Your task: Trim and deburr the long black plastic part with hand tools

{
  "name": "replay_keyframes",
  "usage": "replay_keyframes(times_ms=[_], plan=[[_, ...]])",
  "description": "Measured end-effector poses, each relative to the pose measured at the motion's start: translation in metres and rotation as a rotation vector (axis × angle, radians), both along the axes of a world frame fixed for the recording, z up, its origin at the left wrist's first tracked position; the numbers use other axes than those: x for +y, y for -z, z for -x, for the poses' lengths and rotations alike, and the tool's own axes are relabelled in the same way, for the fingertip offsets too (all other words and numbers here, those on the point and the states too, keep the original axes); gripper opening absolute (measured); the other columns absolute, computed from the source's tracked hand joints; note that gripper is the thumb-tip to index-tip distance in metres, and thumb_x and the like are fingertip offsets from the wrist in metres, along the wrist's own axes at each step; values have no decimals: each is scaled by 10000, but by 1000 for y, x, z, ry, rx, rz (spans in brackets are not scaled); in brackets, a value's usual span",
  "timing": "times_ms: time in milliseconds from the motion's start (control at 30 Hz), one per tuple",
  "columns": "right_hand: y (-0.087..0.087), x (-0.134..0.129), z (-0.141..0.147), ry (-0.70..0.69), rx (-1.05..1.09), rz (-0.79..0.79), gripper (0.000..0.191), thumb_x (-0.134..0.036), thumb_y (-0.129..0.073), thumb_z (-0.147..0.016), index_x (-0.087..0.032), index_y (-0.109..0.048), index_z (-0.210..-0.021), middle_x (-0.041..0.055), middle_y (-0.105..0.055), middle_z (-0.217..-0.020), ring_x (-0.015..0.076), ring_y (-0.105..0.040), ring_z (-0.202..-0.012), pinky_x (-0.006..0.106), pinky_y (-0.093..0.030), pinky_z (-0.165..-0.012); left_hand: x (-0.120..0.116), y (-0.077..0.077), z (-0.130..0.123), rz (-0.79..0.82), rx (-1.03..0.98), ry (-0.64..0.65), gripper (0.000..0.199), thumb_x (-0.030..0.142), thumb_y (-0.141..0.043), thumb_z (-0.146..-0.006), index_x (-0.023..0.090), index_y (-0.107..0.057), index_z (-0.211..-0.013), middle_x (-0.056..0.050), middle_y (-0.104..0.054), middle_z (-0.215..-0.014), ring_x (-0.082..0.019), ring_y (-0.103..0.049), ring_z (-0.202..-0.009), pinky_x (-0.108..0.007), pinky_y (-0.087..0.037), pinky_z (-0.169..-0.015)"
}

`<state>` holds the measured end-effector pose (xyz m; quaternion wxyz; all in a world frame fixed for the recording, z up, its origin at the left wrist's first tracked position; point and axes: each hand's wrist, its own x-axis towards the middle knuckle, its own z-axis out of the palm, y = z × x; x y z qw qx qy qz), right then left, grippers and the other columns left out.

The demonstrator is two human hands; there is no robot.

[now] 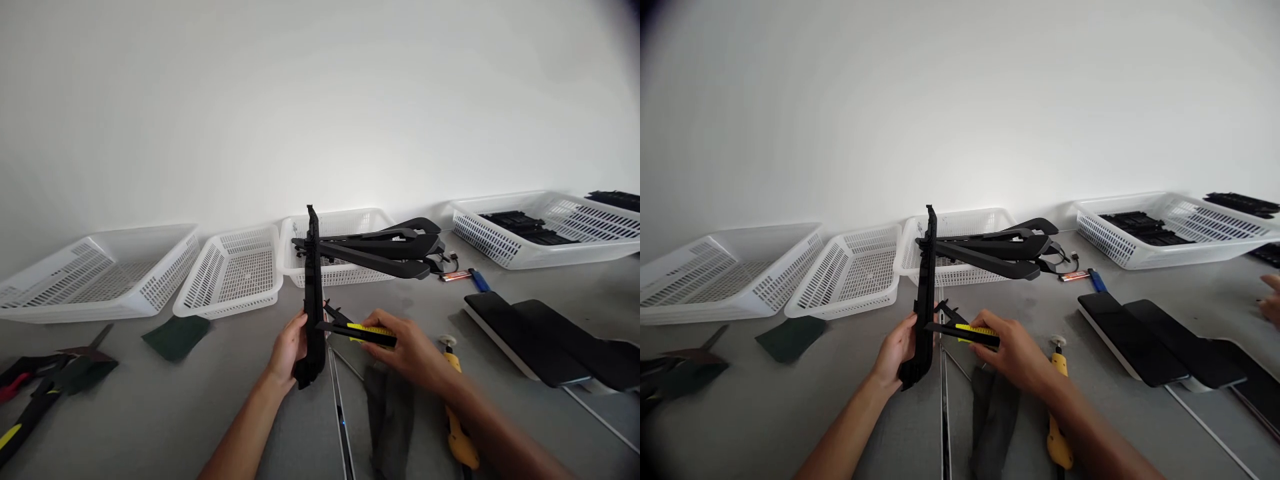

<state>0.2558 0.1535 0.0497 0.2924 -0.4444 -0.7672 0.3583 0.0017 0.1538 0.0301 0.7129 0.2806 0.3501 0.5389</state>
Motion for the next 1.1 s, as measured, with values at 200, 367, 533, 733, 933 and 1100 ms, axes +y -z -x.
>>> replay_keyframes(times_ms=[200, 367, 533, 733, 933, 1100], plan=[[1, 1, -1, 14, 4, 1, 108, -313, -685, -934, -251, -663, -1020, 2, -761, -941, 197, -686, -797, 295, -485, -718, 0, 0, -1, 6, 51, -26, 355, 312, -789, -815, 154, -848, -1127, -101, -813, -1160, -272, -705, -1086, -302, -520, -876], [-2, 2, 1, 51, 45, -40, 134, -357, -696, -940, -242, -666, -1002, 6, -749, -911, 191, -670, -781, 291, -500, -719, -2, 0, -2, -6, 96, 17, 336, 309, -789, -789, 173, -867, -1086, -92, -823, -1117, -248, -699, -987, -284, -499, -770], [-4, 2, 1, 75, 40, -43, 136, -359, -693, -944, -242, -668, -1008, 12, -762, -925, 199, -681, -804, 301, -518, -741, -3, 1, -3, 0, 87, 47, 316, 281, -808, -792, 158, -858, -1078, -79, -813, -1013, -184, -649, -819, -264, -472, -721], [-4, 3, -2, 59, 26, -47, 140, -368, -690, -946, -241, -669, -1001, 19, -764, -921, 202, -683, -789, 305, -514, -726, -4, 0, -3, -9, 96, 91, 313, 300, -815, -807, 151, -846, -1081, -88, -796, -993, -204, -656, -848, -279, -474, -756], [-1, 1, -1, 105, 42, -88, 158, -385, -699, -961, -248, -670, -1035, 17, -761, -945, 198, -682, -805, 297, -511, -729, -7, -2, -4, -7, 166, 121, 327, 329, -837, -810, 179, -848, -1100, -59, -777, -920, -200, -650, -826, -283, -485, -754], [0, 1, 1, 74, 57, -101, 146, -377, -692, -960, -245, -671, -1019, 10, -766, -928, 195, -699, -794, 295, -518, -724, -7, 1, -4, -33, 202, 149, 366, 358, -845, -818, 193, -843, -1145, -67, -793, -1014, -225, -671, -913, -295, -488, -803]])
